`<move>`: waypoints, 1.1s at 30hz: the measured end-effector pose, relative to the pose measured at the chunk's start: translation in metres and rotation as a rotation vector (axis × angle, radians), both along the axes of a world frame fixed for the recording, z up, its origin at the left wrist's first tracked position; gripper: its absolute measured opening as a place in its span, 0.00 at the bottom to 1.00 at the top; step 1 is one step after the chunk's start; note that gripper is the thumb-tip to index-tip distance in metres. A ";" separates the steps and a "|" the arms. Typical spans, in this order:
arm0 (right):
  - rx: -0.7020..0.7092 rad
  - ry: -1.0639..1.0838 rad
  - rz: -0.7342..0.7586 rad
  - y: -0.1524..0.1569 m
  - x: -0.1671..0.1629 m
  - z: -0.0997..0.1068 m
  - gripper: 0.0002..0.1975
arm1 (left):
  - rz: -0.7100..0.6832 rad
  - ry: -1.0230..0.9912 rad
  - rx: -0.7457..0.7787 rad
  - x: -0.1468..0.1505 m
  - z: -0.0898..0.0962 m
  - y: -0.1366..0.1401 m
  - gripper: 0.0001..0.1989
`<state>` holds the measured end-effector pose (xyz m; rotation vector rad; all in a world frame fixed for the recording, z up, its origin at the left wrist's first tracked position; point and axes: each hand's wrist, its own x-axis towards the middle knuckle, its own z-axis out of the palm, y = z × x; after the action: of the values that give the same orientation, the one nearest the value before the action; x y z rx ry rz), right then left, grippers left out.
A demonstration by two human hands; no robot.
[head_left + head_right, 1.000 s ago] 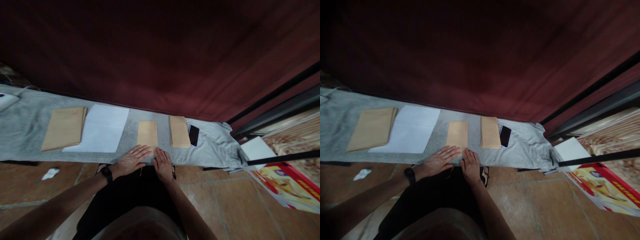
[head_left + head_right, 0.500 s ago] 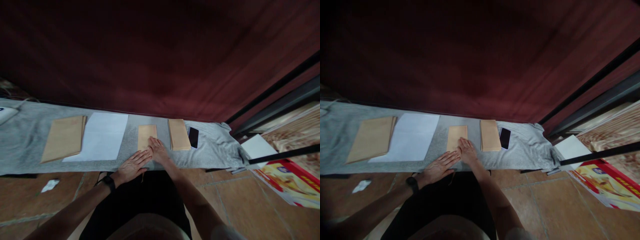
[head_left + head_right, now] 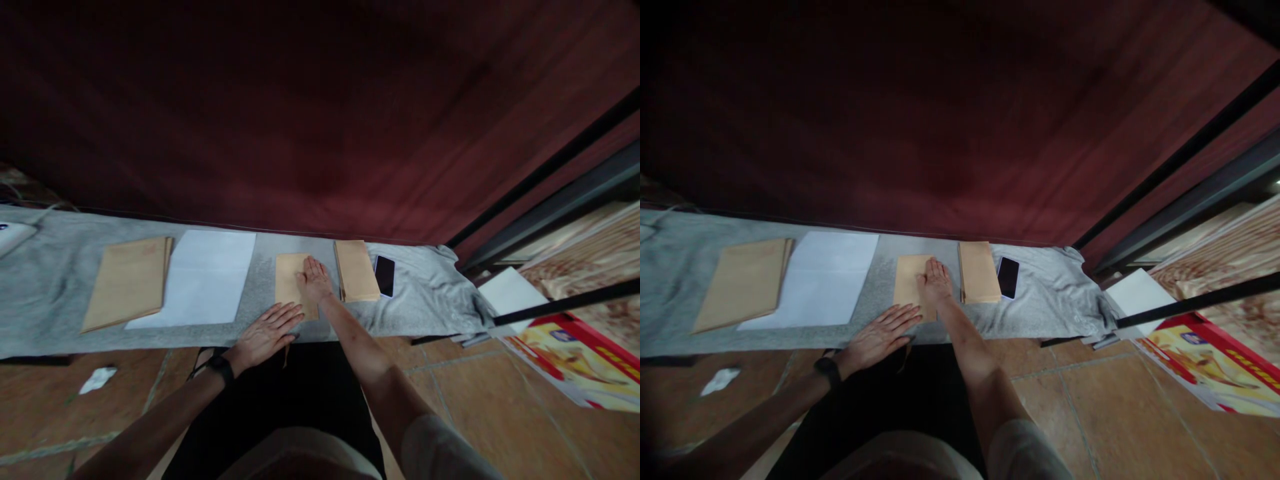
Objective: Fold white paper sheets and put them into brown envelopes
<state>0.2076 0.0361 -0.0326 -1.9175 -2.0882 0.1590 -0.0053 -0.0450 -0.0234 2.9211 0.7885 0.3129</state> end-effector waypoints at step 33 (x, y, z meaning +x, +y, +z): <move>0.118 -0.012 0.130 -0.157 0.003 0.004 0.27 | 0.385 0.052 -0.123 0.086 -0.007 0.113 0.30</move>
<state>0.2103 -0.1206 -0.0281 -1.7207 -2.1792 0.0515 0.0809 0.0680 -0.0307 2.6581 1.3286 0.2078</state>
